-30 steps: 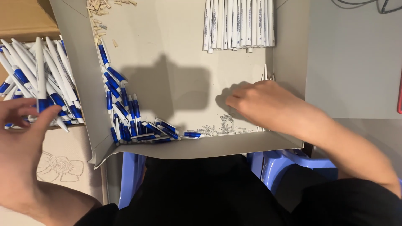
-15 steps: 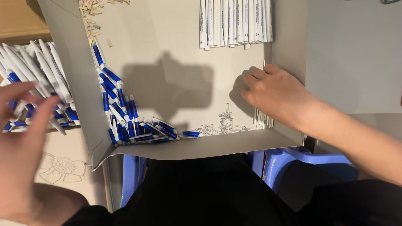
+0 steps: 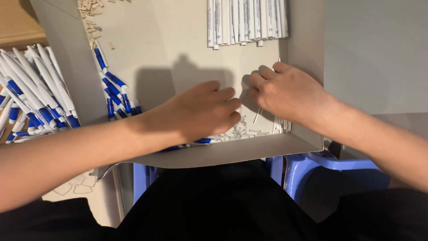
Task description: Assembling ballpoint pens by inserting ink refills into barrels and attaching caps.
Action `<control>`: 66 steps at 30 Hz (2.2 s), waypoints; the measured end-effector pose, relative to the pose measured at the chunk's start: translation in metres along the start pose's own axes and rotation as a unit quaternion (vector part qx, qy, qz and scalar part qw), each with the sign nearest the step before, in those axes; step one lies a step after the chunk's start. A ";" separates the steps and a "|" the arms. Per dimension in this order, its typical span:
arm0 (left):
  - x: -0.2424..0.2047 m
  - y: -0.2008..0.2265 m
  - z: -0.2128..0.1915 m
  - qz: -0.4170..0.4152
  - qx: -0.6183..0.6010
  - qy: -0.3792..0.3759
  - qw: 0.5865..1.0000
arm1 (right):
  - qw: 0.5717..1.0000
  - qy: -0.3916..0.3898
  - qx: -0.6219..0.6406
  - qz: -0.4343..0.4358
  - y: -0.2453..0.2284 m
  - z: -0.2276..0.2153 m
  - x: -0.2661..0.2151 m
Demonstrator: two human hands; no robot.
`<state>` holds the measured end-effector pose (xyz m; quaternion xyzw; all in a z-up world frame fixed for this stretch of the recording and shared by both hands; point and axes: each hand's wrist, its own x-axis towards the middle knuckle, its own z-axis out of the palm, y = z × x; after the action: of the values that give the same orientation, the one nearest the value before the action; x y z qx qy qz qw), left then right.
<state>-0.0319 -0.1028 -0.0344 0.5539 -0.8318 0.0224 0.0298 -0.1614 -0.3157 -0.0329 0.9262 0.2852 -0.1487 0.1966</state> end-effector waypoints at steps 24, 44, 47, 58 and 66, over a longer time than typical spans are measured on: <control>0.018 -0.006 0.036 0.014 -0.017 0.001 1.000 | 0.997 -0.012 0.074 0.015 0.018 -0.037 -0.021; -0.042 -0.008 -0.071 -0.212 -0.437 0.219 0.846 | 0.767 0.306 0.548 0.132 -0.002 -0.098 -0.031; -0.043 -0.007 -0.065 -0.202 -0.437 0.225 0.847 | 0.768 0.306 0.550 0.122 -0.003 -0.097 -0.027; -0.040 -0.006 -0.066 -0.193 -0.438 0.211 0.852 | 0.779 0.302 0.547 0.050 -0.002 -0.085 -0.012; -0.029 0.000 -0.069 -0.113 -0.284 0.243 0.921 | 0.789 0.275 0.546 0.053 -0.015 -0.060 0.000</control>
<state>-0.0188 -0.0716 0.0319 0.5897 -0.7025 -0.0850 0.3893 -0.1605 -0.2771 0.0156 0.8945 0.1489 -0.0082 -0.4214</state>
